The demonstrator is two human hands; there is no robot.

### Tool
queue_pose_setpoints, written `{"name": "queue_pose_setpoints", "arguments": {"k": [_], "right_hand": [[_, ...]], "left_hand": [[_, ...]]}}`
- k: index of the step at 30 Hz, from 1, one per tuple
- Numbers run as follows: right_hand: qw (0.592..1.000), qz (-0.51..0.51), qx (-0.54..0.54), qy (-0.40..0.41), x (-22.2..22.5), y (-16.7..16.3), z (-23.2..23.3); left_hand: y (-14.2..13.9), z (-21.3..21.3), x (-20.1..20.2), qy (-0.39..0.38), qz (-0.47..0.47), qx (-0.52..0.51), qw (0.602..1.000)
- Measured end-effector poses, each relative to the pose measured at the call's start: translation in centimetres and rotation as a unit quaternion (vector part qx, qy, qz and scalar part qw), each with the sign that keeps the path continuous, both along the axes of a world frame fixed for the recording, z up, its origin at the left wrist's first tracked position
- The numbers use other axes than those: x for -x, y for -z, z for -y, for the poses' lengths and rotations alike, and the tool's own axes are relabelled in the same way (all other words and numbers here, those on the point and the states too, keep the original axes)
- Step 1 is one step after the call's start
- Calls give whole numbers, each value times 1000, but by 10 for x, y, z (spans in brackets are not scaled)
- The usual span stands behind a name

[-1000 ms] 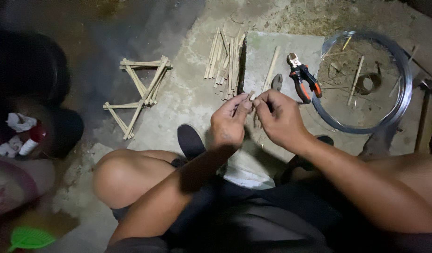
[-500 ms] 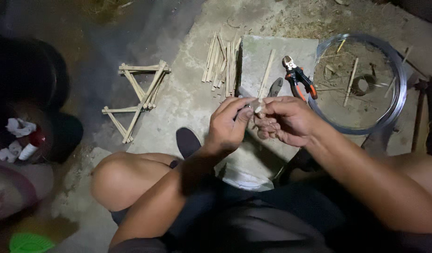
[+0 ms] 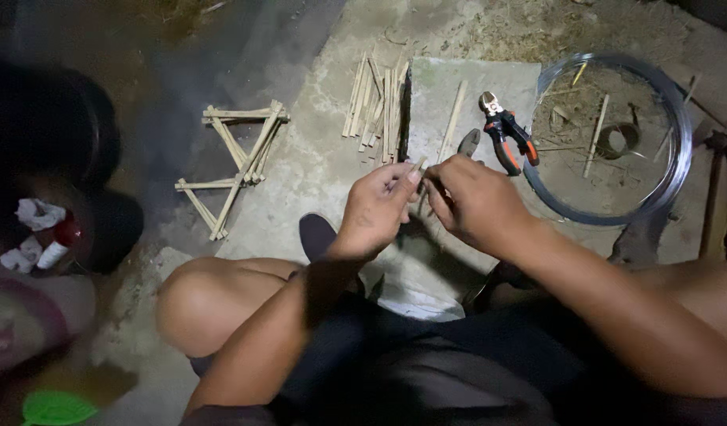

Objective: The person sits on the ground assembling small triangular frames from thin wooden sticks, fitting sticks together and using pliers to trim and adjust pieces. They pick sticks one at a time from a pile, join them into truss shapes, and set completed frames aside.

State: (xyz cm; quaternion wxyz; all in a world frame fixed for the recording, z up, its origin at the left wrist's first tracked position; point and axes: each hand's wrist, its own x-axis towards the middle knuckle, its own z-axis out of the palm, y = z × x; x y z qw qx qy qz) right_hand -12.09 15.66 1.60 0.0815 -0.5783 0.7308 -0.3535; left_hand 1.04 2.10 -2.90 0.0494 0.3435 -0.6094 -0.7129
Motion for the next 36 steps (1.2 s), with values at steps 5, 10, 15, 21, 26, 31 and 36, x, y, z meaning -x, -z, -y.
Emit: {"name": "queue_pose_setpoints", "arguments": {"k": [5,10,15,21,26,31,36], "right_hand": [[998,52,-27,26,-2,5,5],[965,229,-104,68,3,9,7],[932,329,-133,74,5,19,10],[880,432,-130,150,70,54,11],[956,-43,-146,251,108,94,-11],[885,42,-371,277,98,117,-22],[859,252,-290,338,112,110,-12]], "left_hand": [[0,2,-1,39,-47,4,998],[-15,5,-7,37,-149,308,939],[-29,4,-4,63,-7,60,996],[-28,22,-4,47,20,-36,998],[-30,33,-6,9,6,-121,993],[-31,38,-5,-32,17,-165,986],[-22,39,-3,-93,10,-155,984]]}}
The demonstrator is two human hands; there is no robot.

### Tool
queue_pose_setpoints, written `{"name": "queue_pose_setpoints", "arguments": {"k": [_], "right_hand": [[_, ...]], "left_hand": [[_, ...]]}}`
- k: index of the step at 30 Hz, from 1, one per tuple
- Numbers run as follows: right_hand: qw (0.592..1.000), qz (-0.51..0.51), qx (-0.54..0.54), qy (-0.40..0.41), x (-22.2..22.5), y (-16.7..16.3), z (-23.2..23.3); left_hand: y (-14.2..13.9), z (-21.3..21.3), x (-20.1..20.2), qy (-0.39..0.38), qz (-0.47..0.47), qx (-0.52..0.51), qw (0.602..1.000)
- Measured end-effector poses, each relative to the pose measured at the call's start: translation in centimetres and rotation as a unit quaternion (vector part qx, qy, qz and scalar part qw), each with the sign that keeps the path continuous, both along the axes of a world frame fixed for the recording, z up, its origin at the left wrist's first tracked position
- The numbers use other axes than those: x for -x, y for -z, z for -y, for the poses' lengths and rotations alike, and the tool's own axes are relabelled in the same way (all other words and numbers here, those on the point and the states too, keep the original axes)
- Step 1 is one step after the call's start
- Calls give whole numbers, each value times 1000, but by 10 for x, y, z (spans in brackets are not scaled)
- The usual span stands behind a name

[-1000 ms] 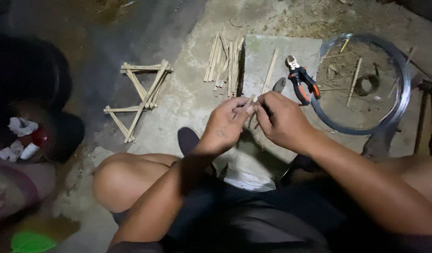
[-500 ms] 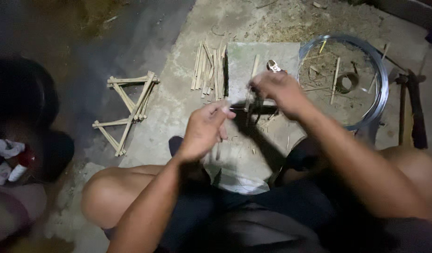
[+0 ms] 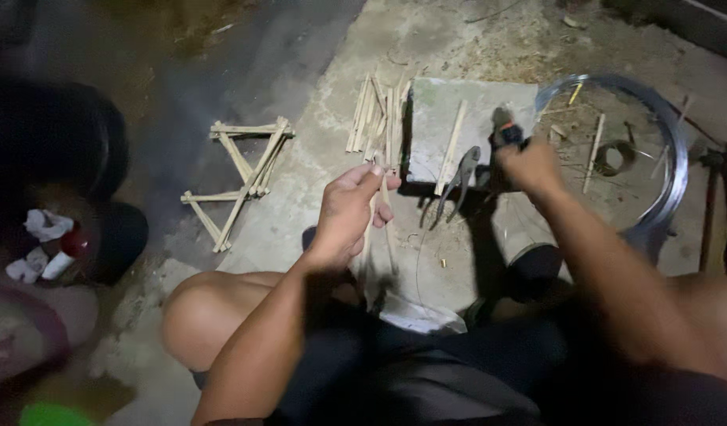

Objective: The person sits on the ground assembling small triangular frames from thin wooden sticks, fitting sticks together and using pliers to trim and adjust pieces. They pick sticks one at a time from a pile, join them into truss shapes, and set completed frames aside.

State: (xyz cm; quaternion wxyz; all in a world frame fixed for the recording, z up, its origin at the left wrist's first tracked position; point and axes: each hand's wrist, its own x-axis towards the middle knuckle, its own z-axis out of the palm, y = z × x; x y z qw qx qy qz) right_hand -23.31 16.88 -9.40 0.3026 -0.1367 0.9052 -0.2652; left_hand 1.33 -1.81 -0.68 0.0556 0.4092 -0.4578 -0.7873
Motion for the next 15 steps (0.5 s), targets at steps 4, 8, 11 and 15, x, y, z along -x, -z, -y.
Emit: {"name": "queue_pose_setpoints", "arguments": {"k": [4,8,11,15], "right_hand": [[813,326,417,241,-13,-42,4],[865,300,397,56,-85,-84,-9],[925,321,203,-27,-127,-90,-10],[922,333,171,-99,-146,-80,-3]], "left_hand": [[7,0,6,-29,22,102,994],[10,-2,12,-40,18,139,989],[9,-6,12,-43,-1,150,988],[5,-12,11,-11,7,175,985]]}}
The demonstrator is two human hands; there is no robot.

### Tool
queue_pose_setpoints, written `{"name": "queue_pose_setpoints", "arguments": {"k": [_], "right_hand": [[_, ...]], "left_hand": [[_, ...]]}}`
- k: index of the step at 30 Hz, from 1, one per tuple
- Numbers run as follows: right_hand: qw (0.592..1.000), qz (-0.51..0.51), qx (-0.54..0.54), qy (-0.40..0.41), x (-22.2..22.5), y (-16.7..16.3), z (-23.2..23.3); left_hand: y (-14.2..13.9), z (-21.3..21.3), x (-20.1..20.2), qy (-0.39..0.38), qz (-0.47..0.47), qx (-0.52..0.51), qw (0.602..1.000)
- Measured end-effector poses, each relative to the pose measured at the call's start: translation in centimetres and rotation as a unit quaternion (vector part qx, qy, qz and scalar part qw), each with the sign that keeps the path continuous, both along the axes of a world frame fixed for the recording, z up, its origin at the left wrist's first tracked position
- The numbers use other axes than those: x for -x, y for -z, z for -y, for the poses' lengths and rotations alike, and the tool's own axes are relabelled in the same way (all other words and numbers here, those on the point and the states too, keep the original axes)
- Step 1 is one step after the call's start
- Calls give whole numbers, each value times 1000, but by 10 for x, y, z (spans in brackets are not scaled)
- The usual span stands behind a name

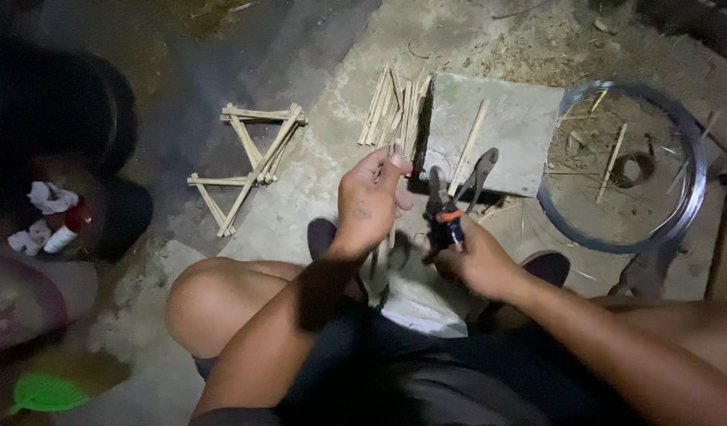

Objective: The person sits on the ground assembling small triangular frames from thin wooden sticks, fitting sticks together and using pliers to trim and adjust pieces. They pick sticks one at a time from a pile, join them into truss shapes, and set completed frames aside.

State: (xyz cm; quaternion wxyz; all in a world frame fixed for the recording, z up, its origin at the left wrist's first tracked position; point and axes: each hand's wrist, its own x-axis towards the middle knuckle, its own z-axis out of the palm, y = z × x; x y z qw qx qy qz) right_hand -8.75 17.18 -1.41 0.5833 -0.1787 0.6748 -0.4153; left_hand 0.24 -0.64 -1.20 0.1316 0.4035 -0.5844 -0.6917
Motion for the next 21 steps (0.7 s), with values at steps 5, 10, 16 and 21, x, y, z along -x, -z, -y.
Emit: {"name": "queue_pose_setpoints", "arguments": {"k": [5,10,16,21], "right_hand": [[988,-134,52,-52,3,1,4],[980,-182,73,-45,6,-5,11],[991,-121,42,-23,5,-11,16],[991,-122,57,-18,7,-8,16]], "left_hand": [[-4,-9,1,-5,3,1,1000],[-4,-16,2,3,11,1,1000],[-6,-18,1,14,2,9,1000],[-5,-20,2,6,16,-4,1000]]}}
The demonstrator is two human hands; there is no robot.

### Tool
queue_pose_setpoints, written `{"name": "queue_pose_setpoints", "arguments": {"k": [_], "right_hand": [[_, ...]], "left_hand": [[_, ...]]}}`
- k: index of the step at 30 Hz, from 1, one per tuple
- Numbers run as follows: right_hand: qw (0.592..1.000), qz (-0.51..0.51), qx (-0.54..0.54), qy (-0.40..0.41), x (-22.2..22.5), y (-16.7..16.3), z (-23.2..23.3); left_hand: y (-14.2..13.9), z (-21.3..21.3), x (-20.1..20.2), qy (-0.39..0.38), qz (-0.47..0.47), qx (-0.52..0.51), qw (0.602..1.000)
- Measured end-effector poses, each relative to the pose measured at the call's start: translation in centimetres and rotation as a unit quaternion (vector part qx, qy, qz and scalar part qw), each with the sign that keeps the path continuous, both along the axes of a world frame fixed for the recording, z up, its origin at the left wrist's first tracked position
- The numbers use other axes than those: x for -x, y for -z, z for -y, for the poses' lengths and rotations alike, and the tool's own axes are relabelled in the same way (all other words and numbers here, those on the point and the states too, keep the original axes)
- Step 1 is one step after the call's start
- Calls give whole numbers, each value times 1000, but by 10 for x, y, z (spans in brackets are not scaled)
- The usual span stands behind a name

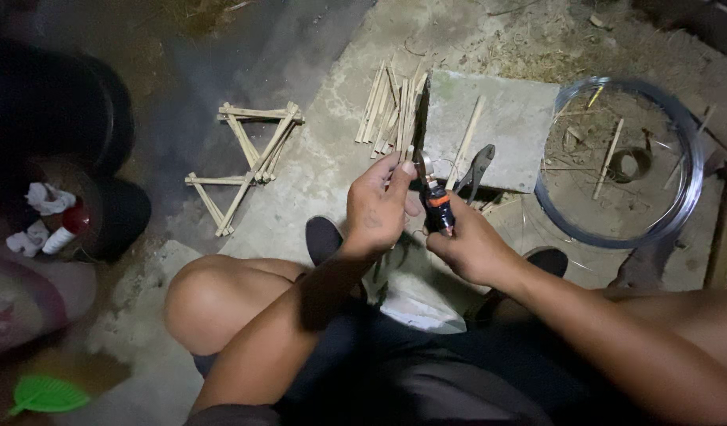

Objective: The person sits on the ground assembling small triangular frames from thin wooden sticks, fitting sticks together and using pliers to trim and adjust pieces. They pick sticks one at a time from a pile, join them into truss shapes, and set completed frames aside.

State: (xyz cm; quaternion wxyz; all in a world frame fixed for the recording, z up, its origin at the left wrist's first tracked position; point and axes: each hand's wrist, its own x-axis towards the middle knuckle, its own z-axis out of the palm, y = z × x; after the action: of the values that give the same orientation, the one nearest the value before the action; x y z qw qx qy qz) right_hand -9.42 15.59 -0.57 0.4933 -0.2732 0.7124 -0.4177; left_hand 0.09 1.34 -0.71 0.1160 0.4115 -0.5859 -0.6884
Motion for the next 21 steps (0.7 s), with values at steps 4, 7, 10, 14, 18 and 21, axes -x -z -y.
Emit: {"name": "queue_pose_setpoints", "arguments": {"k": [4,7,10,14,18,21], "right_hand": [[1000,-28,-14,-4,1,5,-1],[997,-65,-24,-13,1,7,-1],[997,-60,-27,-27,1,8,-2],[997,-71,-18,-11,1,7,-2],[994,-110,-4,-16,3,3,0],[991,-128,-35,-24,5,0,1]], "left_hand": [[4,0,0,-15,-13,0,1000],[7,0,-1,-7,-26,5,1000],[8,0,0,-2,-21,1,1000],[6,0,-1,6,-29,3,1000],[2,1,-2,13,-24,36,999],[2,1,-1,11,43,40,998]]}}
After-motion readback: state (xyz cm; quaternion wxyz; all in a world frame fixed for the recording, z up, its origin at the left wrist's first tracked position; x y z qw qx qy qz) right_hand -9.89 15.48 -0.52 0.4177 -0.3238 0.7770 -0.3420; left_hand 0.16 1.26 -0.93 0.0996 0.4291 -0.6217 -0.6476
